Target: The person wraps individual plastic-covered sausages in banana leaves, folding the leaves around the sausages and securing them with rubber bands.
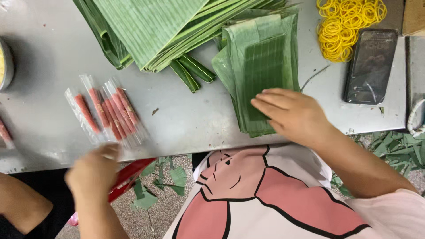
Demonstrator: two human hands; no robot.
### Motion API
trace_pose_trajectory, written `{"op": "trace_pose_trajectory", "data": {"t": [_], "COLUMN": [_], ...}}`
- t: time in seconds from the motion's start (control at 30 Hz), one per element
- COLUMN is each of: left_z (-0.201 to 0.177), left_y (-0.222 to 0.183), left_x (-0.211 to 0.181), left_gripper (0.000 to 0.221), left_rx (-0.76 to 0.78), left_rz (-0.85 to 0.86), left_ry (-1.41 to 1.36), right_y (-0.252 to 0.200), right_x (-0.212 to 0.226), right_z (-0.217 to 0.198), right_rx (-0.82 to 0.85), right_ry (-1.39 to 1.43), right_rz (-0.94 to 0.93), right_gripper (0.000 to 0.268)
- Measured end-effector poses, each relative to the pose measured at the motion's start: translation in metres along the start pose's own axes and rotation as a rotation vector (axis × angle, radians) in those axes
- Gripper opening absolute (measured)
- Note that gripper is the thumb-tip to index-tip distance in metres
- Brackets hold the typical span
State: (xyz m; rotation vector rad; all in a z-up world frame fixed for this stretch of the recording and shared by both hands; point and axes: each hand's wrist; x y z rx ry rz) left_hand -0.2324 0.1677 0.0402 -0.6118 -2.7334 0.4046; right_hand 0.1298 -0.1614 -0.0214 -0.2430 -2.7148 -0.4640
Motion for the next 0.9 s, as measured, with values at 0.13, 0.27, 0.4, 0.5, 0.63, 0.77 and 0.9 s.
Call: {"op": "trace_pose_trajectory", "data": {"t": [0.13,0.27,0.4,0.5,0.63,0.77,0.9], "left_z": [0.012,0.043,0.055,0.061,0.06,0.028,-0.02], "left_y": [0.055,0.103,0.127,0.132,0.132,0.122,0.081], "left_x": [0.036,0.048,0.056,0.054,0.038,0.02,-0.015], "left_gripper": [0.039,0.03,0.025,0.027,0.022,0.015,0.021], "left_rx": [-0.486,-0.507,-0.386,-0.509,-0.687,-0.563,-0.586], "left_rz": [-0.048,-0.044,-0.125,-0.001,0.005,-0.068,0.13], "left_ry": [-0.025,-0.086,-0.383,-0.272,-0.06,-0.106,-0.925], "right_y": [0.005,0.004,0.003,0.002,0.003,0.003,0.012], "right_x": [0.009,0.009,0.01,0.011,0.01,0.013,0.013], "right_z": [0.0,-0.001,0.001,0.003,0.002,-0.002,-0.005], "right_rx": [0.083,0.164,0.209,0.218,0.211,0.175,0.131], "right_ry": [-0.02,-0.007,0.039,0.049,0.059,0.063,0.146], "right_rz": [-0.01,0.017,0.073,0.085,0.086,0.078,0.111], "right_gripper": [0.055,0.06,0.059,0.058,0.058,0.053,0.06]}}
Point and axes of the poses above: each hand's wrist, its own y-axis towards the middle knuckle, its own z-axis out of the palm, x = y × z, and after that the axes turned 4 degrees about -y, right-handed
